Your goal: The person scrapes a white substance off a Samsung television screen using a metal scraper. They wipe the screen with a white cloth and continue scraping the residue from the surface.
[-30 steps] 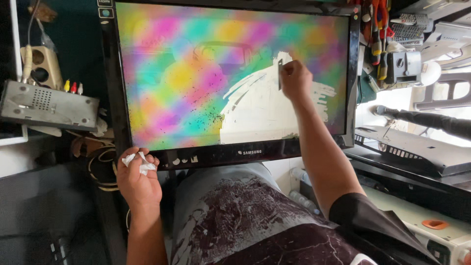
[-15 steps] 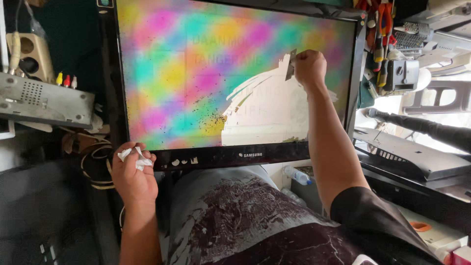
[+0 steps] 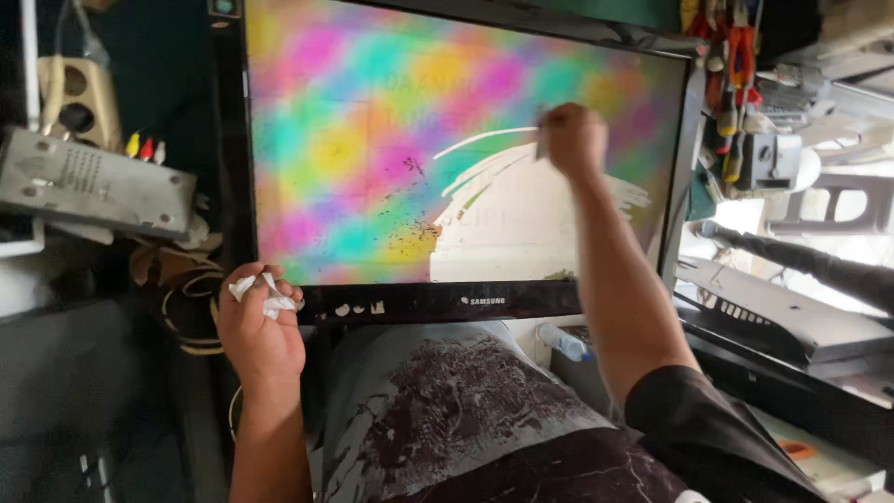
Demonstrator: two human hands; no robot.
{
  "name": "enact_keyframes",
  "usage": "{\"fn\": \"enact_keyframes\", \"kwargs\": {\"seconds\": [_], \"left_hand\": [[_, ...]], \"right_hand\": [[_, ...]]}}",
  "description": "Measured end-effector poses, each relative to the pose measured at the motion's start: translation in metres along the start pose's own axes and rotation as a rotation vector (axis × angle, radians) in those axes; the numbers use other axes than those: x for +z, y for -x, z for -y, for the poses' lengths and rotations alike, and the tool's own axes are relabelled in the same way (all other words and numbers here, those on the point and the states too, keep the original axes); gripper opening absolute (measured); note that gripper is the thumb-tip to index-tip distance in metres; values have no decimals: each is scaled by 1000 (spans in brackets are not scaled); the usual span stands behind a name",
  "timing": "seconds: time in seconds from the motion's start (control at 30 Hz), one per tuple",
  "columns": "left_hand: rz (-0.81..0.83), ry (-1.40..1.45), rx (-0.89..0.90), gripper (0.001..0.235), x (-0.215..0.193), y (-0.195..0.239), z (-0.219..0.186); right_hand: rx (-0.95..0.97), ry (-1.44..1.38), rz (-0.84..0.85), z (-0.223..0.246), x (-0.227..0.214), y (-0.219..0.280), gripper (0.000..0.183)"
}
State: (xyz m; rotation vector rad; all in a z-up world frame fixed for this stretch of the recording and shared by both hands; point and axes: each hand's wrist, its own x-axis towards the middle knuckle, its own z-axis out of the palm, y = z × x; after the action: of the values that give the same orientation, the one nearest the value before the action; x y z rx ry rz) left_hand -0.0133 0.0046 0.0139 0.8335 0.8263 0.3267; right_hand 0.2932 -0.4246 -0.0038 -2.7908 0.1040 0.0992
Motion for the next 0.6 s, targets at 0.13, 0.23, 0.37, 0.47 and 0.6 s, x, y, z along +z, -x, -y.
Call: {"fn": "enact_keyframes", "kwargs": {"seconds": [0.13,0.23,0.37,0.47,0.6], "left_hand": [[-32,33,4,23,-13,-2,8],[-58,-3,-27,20,-14,0,7],[12,-5,-49,22,-6,-1,13],[37,18,-39,21,11,-2,9],[5,17,-55,15,18,11,-10]], "right_hand": [[179,22,-161,-43,-12,-2,10],[90,-39,-124,26,19,25,15],[-131,-140,124,117,78,77,13],[-163,-52,121,98,66,59,17],[25,84,-92,-32,13,-11,32]]}}
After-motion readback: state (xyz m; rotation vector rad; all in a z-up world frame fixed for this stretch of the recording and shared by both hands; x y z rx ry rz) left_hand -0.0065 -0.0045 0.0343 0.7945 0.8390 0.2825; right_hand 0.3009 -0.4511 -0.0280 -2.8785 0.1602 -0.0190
